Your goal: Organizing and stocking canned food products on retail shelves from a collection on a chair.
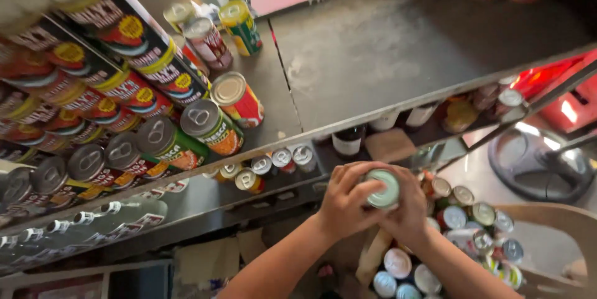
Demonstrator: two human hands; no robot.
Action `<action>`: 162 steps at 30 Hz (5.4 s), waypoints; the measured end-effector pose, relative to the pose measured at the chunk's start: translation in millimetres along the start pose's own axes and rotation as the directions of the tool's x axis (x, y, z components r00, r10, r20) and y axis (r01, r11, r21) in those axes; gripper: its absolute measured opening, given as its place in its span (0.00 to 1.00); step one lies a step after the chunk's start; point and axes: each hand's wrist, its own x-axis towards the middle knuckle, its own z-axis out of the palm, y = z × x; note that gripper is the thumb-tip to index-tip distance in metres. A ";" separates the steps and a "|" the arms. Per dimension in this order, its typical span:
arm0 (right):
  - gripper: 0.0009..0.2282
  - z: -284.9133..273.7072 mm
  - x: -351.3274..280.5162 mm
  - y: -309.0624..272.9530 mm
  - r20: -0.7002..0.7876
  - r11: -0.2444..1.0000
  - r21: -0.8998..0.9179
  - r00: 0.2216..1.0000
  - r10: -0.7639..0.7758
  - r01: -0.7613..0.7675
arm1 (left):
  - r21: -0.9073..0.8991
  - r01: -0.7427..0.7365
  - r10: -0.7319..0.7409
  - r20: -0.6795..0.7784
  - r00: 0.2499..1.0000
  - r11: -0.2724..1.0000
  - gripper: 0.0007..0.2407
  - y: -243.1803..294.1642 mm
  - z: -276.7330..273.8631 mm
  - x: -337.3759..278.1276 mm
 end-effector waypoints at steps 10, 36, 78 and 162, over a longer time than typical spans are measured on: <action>0.29 138.7 -32.8 44.7 0.126 0.885 0.070 0.884 0.451 -0.461 | 0.410 0.266 -0.351 0.147 0.925 0.873 0.24 -112.4 -27.9 -111.6; 0.45 258.0 -31.0 86.4 0.034 0.931 -0.007 0.930 0.365 -0.365 | 0.820 0.132 -0.538 0.235 0.809 0.557 0.22 -189.8 -67.3 -163.4; 0.30 -125.6 270.8 188.7 -0.363 0.725 -0.624 0.930 0.060 -0.290 | 0.429 0.277 -0.328 0.050 0.943 0.860 0.24 -141.4 233.1 319.4; 0.34 283.6 -15.5 65.8 -0.013 0.897 0.024 0.897 0.441 -0.441 | 0.809 0.246 -0.679 0.237 0.695 0.534 0.19 -192.8 -48.5 -148.1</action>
